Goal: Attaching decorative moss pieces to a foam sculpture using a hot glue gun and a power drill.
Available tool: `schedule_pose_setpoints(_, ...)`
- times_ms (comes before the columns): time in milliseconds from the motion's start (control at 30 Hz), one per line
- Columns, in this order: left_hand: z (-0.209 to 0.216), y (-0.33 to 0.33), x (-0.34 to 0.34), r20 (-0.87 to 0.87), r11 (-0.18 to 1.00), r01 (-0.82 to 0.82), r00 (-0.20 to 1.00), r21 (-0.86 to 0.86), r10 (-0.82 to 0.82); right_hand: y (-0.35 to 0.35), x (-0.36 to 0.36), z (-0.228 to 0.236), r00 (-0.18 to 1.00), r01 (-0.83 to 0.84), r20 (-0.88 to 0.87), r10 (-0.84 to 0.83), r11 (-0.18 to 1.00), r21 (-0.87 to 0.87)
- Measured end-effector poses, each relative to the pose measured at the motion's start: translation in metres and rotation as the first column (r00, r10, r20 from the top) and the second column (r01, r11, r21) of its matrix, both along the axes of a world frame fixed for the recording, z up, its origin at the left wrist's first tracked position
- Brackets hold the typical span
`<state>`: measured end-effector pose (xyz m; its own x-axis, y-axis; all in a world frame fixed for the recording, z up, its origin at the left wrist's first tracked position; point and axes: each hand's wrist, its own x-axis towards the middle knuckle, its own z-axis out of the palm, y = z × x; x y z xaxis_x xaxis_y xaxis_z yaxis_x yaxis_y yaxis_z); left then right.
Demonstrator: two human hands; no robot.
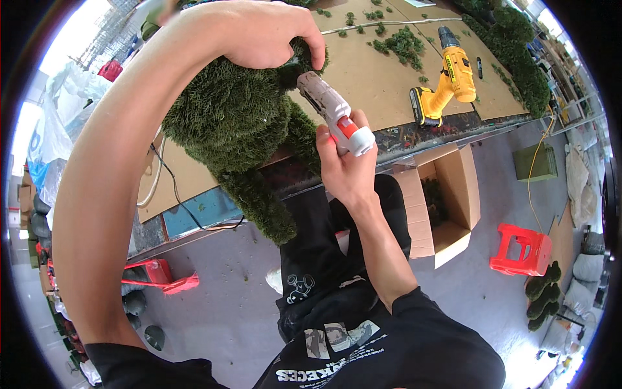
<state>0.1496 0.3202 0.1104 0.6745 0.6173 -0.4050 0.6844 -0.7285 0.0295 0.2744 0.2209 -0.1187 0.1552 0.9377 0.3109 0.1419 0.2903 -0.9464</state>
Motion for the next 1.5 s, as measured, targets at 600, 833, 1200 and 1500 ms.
schedule_pose_setpoints(600, -0.025, 0.011, -0.005, -0.004, 0.988, -0.098, 0.995, 0.122, 0.099, -0.011, 0.013, -0.004, 0.954, -0.109, -0.28, 0.108, 0.994, 0.012)
schedule_pose_setpoints(833, -0.032, 0.016, -0.014, 0.079, 0.993, -0.017, 0.997, 0.119, 0.007, -0.015, 0.038, -0.017, 0.832, -0.257, -0.513, 0.212, 0.966, -0.016)
schedule_pose_setpoints(1200, -0.03, 0.016, -0.016, 0.068, 0.991, -0.029, 0.997, 0.134, 0.02, -0.004, 0.061, -0.032, 0.872, -0.138, -0.488, 0.017, 0.967, -0.213)
schedule_pose_setpoints(1500, -0.027, 0.013, -0.009, 0.067, 0.993, -0.056, 0.997, 0.102, 0.049, 0.096, 0.105, -0.079, 0.902, -0.3, -0.428, 0.058, 0.797, -0.524)
